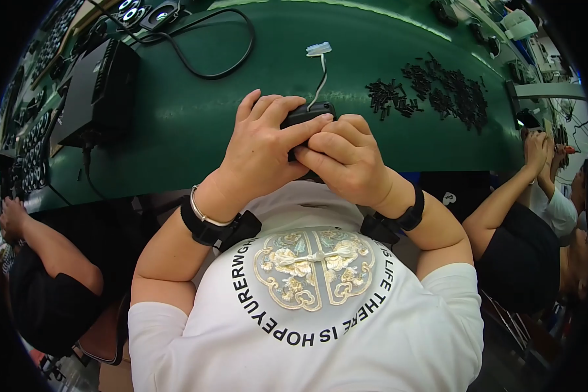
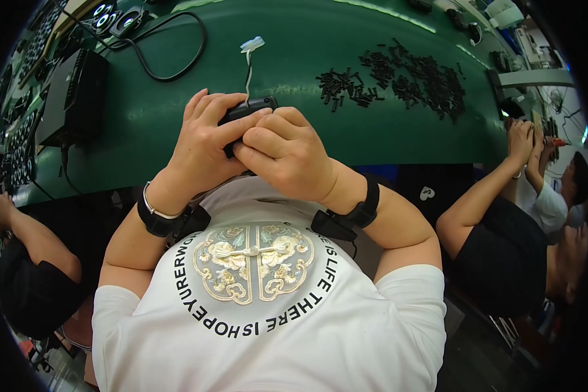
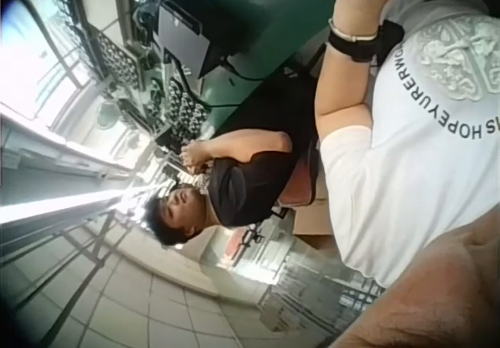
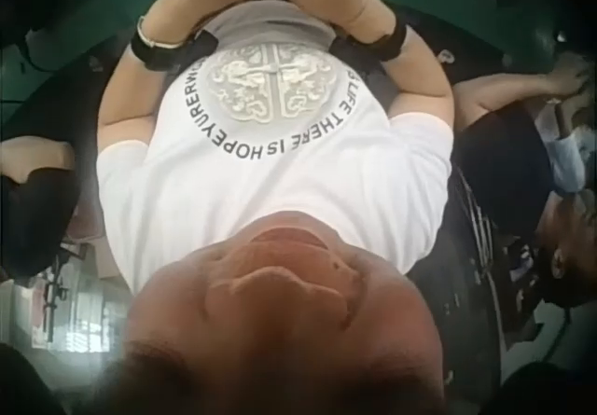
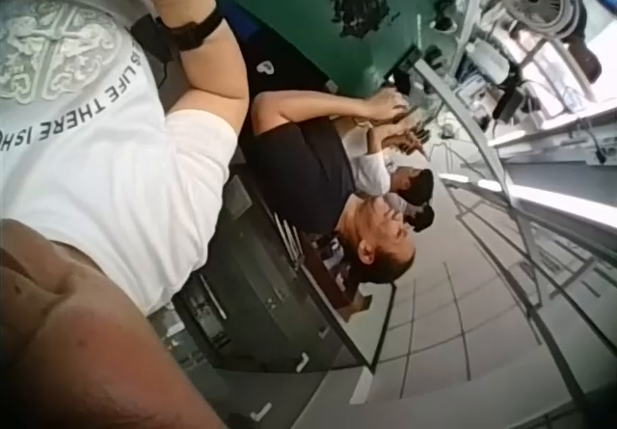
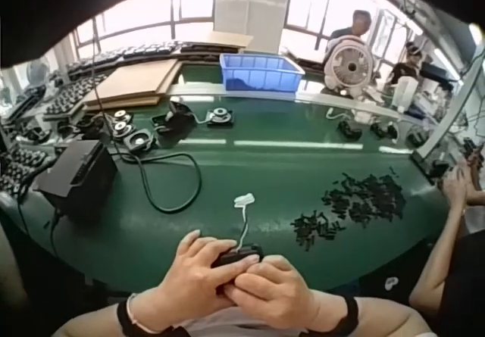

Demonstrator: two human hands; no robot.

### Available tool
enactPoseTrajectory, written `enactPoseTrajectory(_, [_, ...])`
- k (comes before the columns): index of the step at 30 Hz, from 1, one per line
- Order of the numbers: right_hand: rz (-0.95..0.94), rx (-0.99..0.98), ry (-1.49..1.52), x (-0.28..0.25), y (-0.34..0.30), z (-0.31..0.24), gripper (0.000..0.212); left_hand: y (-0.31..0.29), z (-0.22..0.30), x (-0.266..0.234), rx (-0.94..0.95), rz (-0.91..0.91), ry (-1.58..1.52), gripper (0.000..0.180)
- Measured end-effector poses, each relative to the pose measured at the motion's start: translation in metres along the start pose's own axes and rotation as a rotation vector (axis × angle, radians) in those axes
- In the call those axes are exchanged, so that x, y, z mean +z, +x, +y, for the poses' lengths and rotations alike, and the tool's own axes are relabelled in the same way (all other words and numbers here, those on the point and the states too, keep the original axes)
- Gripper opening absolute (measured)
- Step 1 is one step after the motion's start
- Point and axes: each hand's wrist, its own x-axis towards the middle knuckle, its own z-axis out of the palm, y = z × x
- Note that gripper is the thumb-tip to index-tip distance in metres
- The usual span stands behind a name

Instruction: Manually assemble small electronic components and wiring onto plastic housings at an industrial workstation.

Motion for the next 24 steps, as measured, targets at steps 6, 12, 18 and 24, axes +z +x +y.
enactPoseTrajectory(6, [0.01, 0.012, -0.026, -0.022, -0.006, 0.002, 0.025, 0.003, 0.003, -0.006, 0.01, -0.035, -0.003, 0.057])
enactPoseTrajectory(12, [0.023, 0.486, -0.129, -0.065, -0.051, 0.048, 0.021, 0.003, 0.004, -0.008, -0.002, -0.072, 0.006, 0.057])
enactPoseTrajectory(18, [-0.029, 0.403, -0.194, -0.061, -0.054, 0.053, 0.02, 0.002, 0.002, -0.008, 0.005, -0.066, 0.018, 0.056])
enactPoseTrajectory(24, [-0.023, 0.38, -0.218, -0.06, -0.042, 0.054, 0.012, 0.002, 0.003, -0.009, 0.003, -0.069, 0.007, 0.056])
